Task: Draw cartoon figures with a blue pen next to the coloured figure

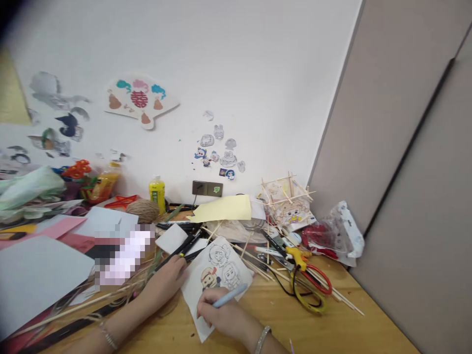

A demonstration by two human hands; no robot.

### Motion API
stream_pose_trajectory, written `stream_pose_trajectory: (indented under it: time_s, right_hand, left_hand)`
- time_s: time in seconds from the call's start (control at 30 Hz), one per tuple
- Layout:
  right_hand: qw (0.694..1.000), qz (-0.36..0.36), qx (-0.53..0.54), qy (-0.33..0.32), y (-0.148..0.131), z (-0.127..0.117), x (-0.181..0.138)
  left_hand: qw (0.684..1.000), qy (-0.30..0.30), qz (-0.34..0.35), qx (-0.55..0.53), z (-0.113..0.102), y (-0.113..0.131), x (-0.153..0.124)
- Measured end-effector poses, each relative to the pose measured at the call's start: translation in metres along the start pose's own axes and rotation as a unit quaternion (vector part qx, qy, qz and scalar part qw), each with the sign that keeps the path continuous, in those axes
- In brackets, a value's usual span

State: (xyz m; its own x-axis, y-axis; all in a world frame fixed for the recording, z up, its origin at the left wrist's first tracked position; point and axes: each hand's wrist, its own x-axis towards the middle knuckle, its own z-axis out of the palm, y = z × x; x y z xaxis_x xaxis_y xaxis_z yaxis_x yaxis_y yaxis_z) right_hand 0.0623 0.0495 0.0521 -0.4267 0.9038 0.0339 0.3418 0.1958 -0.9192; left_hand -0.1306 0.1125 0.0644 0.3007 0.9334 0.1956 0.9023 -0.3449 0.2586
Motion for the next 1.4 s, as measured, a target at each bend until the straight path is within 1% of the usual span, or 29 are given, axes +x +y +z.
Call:
stream_pose_trajectory:
  time_s: [0.03,0.23,0.37,0.43,0.5,0.63,0.77,0.9,0.97,1.0,1.13,1.23,1.33,1.4]
  right_hand:
    - [1.000,0.004,0.008,-0.006,0.000,0.000,0.001]
    - [1.000,0.005,0.005,0.001,0.004,-0.002,0.004]
    - [1.000,0.013,-0.002,-0.003,0.005,-0.001,0.003]
    - [1.000,0.008,-0.018,0.001,0.003,-0.001,0.001]
    - [0.999,-0.008,-0.036,0.020,0.000,-0.001,-0.002]
    - [1.000,-0.009,-0.024,0.010,-0.003,-0.003,-0.005]
    - [0.999,-0.014,0.004,0.029,0.003,-0.005,-0.001]
    - [0.997,-0.030,0.053,0.053,0.007,-0.009,0.003]
    - [0.994,-0.037,0.082,0.066,0.006,-0.012,0.004]
    - [0.992,-0.037,0.093,0.072,0.006,-0.014,0.005]
    - [0.990,-0.024,0.107,0.084,0.005,-0.016,0.006]
    - [0.991,-0.019,0.103,0.086,0.008,-0.016,0.006]
    - [0.991,-0.013,0.096,0.093,0.012,-0.015,0.007]
    - [0.991,-0.003,0.096,0.094,0.013,-0.016,0.006]
  left_hand:
    - [1.000,0.003,0.009,-0.011,0.000,-0.001,0.001]
    - [0.997,-0.032,-0.016,-0.072,-0.005,-0.002,0.004]
    - [0.995,-0.057,-0.024,-0.075,-0.009,-0.001,0.003]
    - [0.994,-0.050,-0.017,-0.092,-0.009,0.001,0.002]
    - [0.993,-0.033,-0.016,-0.112,-0.008,0.002,0.001]
    - [0.986,-0.002,-0.016,-0.169,-0.004,0.003,0.000]
    - [0.961,0.025,-0.006,-0.276,-0.002,0.004,0.001]
    - [0.940,0.034,-0.003,-0.341,0.001,0.002,0.005]
    - [0.938,0.028,-0.006,-0.346,0.002,0.002,0.006]
    - [0.942,0.024,-0.011,-0.334,0.002,0.001,0.006]
    - [0.973,-0.007,-0.028,-0.227,-0.002,0.002,0.001]
    - [0.980,-0.025,-0.019,-0.196,-0.004,0.003,-0.004]
    - [0.971,-0.016,0.009,-0.236,-0.002,0.003,-0.004]
    - [0.950,-0.004,0.024,-0.310,0.001,0.003,-0.002]
